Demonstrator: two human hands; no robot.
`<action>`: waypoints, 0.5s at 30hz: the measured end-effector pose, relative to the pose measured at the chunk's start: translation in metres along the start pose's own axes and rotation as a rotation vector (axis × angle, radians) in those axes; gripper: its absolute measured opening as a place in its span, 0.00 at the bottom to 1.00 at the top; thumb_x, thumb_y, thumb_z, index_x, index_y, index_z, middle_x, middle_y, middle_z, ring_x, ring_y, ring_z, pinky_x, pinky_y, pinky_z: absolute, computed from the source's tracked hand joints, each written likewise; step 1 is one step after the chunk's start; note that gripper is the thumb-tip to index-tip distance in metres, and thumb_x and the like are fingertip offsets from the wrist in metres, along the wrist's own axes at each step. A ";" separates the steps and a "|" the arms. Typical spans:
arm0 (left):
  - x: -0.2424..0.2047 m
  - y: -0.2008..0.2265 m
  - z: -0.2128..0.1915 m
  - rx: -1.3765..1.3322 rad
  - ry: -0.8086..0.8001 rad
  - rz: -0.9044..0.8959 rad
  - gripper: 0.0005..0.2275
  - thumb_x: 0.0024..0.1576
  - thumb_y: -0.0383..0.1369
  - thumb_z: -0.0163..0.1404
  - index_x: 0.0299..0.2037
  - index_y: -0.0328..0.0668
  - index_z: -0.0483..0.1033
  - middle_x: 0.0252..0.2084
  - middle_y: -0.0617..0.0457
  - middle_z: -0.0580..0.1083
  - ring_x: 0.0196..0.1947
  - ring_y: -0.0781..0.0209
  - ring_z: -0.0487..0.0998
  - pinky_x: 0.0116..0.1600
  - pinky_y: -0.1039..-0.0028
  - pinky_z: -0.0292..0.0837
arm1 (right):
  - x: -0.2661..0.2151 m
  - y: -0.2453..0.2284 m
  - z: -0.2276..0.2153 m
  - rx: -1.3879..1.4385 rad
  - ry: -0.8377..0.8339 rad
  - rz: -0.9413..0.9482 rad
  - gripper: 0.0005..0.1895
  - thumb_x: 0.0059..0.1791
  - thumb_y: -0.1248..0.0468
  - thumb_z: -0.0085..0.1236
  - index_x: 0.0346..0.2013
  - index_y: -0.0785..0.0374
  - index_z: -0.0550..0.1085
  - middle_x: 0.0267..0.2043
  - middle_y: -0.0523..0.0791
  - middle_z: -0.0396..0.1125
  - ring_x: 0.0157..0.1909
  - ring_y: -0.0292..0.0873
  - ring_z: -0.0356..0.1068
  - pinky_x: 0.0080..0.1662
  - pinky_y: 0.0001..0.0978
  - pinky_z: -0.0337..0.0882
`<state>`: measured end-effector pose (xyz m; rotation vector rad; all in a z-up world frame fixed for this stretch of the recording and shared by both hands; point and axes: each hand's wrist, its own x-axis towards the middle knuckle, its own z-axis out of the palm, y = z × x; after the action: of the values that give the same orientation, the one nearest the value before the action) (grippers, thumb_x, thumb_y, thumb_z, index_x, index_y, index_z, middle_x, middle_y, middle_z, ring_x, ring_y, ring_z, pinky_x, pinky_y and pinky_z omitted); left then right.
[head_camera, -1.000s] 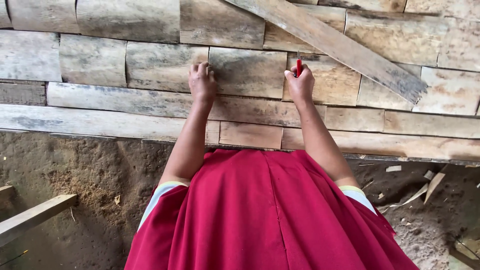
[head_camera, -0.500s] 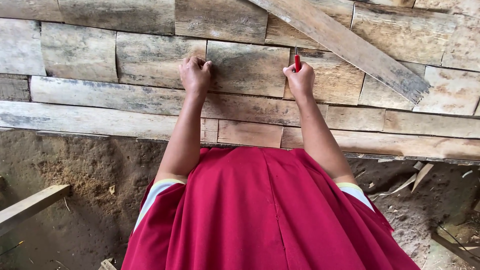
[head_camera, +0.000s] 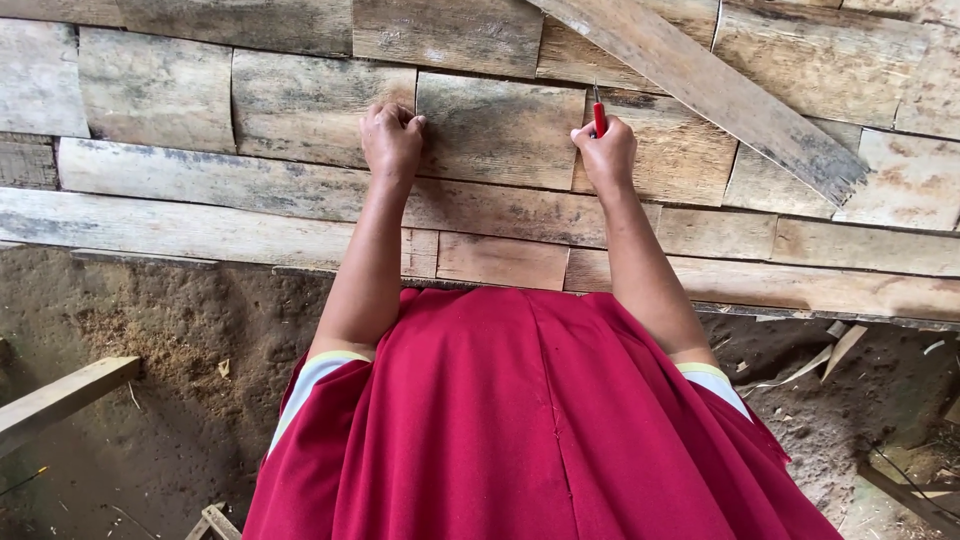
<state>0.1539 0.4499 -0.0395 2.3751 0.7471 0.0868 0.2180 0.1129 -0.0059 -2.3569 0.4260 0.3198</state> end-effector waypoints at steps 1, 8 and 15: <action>0.002 -0.001 0.000 0.000 0.002 -0.003 0.09 0.48 0.41 0.65 0.26 0.53 0.78 0.34 0.52 0.71 0.42 0.43 0.73 0.50 0.57 0.74 | 0.001 0.002 0.002 -0.001 -0.002 -0.002 0.11 0.40 0.53 0.63 0.29 0.55 0.79 0.33 0.51 0.74 0.46 0.57 0.76 0.48 0.50 0.72; -0.003 0.010 -0.007 0.067 -0.058 -0.024 0.09 0.54 0.41 0.62 0.35 0.53 0.75 0.45 0.53 0.74 0.49 0.51 0.69 0.51 0.61 0.67 | -0.013 -0.013 -0.014 0.116 -0.046 -0.013 0.09 0.46 0.61 0.68 0.32 0.52 0.72 0.33 0.37 0.70 0.33 0.34 0.69 0.41 0.29 0.76; -0.065 0.033 -0.014 0.114 0.152 0.591 0.06 0.56 0.26 0.54 0.40 0.48 0.75 0.39 0.54 0.70 0.43 0.53 0.66 0.38 0.71 0.66 | -0.061 -0.037 -0.066 0.420 -0.053 0.099 0.10 0.55 0.54 0.51 0.37 0.53 0.62 0.26 0.38 0.61 0.22 0.30 0.60 0.23 0.22 0.67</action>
<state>0.1123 0.4021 -0.0009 2.6469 0.0934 0.4861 0.1834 0.1060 0.0844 -1.9183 0.5301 0.3044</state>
